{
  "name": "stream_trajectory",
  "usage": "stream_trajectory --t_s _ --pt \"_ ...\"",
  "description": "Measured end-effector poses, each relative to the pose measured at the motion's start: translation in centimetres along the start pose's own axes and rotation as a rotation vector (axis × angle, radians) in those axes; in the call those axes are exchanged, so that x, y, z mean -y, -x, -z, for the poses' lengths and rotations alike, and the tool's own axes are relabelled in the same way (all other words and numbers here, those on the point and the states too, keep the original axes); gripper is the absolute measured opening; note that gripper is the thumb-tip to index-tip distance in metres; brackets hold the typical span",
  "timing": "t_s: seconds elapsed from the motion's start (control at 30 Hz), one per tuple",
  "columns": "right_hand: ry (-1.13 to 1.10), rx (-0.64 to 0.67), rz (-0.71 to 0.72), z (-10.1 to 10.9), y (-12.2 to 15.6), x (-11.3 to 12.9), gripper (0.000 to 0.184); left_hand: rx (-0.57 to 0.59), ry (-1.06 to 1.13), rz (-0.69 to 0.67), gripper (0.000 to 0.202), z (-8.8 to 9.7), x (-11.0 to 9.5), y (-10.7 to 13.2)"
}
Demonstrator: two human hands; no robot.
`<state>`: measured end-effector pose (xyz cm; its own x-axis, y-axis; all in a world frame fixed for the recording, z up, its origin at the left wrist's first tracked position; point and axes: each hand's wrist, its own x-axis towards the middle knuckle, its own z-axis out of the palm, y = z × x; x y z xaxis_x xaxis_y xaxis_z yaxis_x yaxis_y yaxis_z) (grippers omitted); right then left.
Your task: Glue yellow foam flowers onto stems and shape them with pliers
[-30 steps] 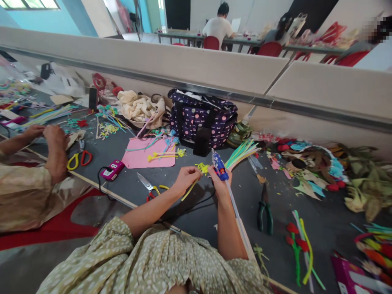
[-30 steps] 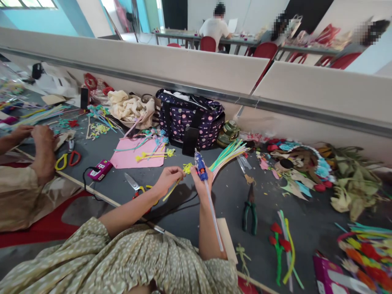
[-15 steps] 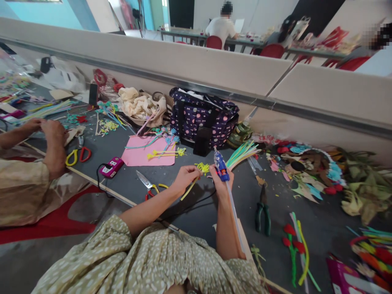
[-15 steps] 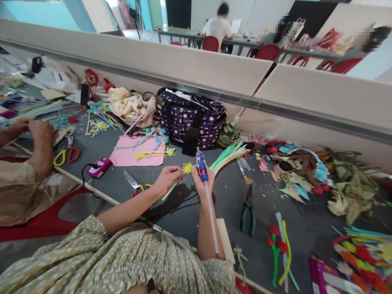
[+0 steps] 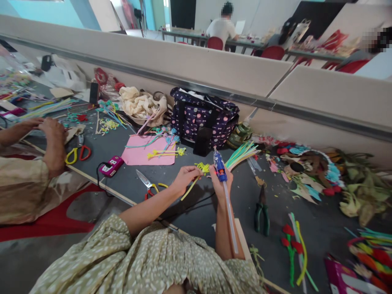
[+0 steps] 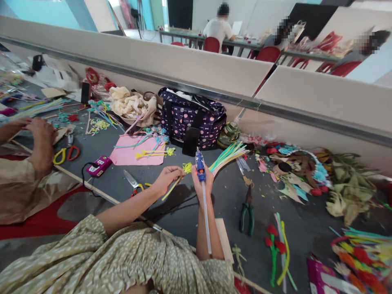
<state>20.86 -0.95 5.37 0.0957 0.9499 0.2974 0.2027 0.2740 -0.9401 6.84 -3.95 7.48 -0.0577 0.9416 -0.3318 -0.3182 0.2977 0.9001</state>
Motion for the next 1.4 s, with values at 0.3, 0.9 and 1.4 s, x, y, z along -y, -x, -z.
stream_trajectory --t_s 0.3,0.9,1.4 --pt "0.022 0.000 0.005 0.1 0.0 0.2 0.024 -0.007 0.024 0.047 0.013 -0.1 -0.1 0.1" --pt "0.075 -0.005 0.021 0.3 0.0 0.6 0.022 0.025 0.046 0.062 0.017 0.1 0.1 0.0" --pt "-0.133 -0.133 -0.029 1.4 0.7 2.1 0.023 0.071 -0.055 -0.257 0.030 0.9 0.5 0.1"
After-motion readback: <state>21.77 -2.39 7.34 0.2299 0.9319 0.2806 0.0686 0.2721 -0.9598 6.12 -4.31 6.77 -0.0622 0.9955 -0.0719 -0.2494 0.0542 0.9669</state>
